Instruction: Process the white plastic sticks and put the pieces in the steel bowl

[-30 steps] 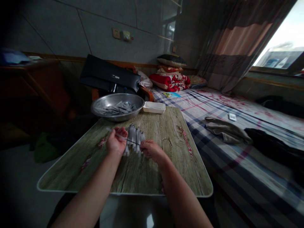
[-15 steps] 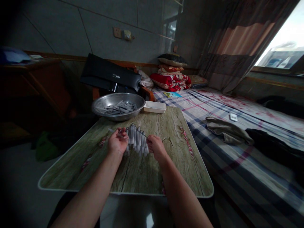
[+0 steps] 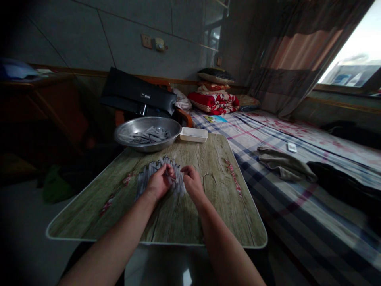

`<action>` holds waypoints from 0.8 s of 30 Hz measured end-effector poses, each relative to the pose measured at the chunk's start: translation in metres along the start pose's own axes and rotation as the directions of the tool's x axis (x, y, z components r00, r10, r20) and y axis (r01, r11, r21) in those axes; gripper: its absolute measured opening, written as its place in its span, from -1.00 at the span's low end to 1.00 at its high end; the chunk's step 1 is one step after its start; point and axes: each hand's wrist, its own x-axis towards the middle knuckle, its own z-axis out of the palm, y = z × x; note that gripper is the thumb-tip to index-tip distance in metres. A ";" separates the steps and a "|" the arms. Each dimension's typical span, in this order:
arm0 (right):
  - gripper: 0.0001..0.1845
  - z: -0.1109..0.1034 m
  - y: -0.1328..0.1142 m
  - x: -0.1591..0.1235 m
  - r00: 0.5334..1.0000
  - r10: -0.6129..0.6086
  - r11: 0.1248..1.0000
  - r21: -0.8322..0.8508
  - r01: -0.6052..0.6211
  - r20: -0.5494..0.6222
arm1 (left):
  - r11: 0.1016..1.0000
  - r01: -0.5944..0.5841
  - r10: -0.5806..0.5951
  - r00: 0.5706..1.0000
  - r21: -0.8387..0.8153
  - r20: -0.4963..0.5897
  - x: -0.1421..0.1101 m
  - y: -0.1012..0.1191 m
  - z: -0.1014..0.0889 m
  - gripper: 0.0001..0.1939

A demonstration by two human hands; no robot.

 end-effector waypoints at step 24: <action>-0.62 0.015 -0.004 -0.006 0.972 -0.228 0.749 -0.647 0.140 -0.054 | 0.895 0.433 -0.424 0.900 -0.108 0.101 -0.007 -0.026 0.007 -0.72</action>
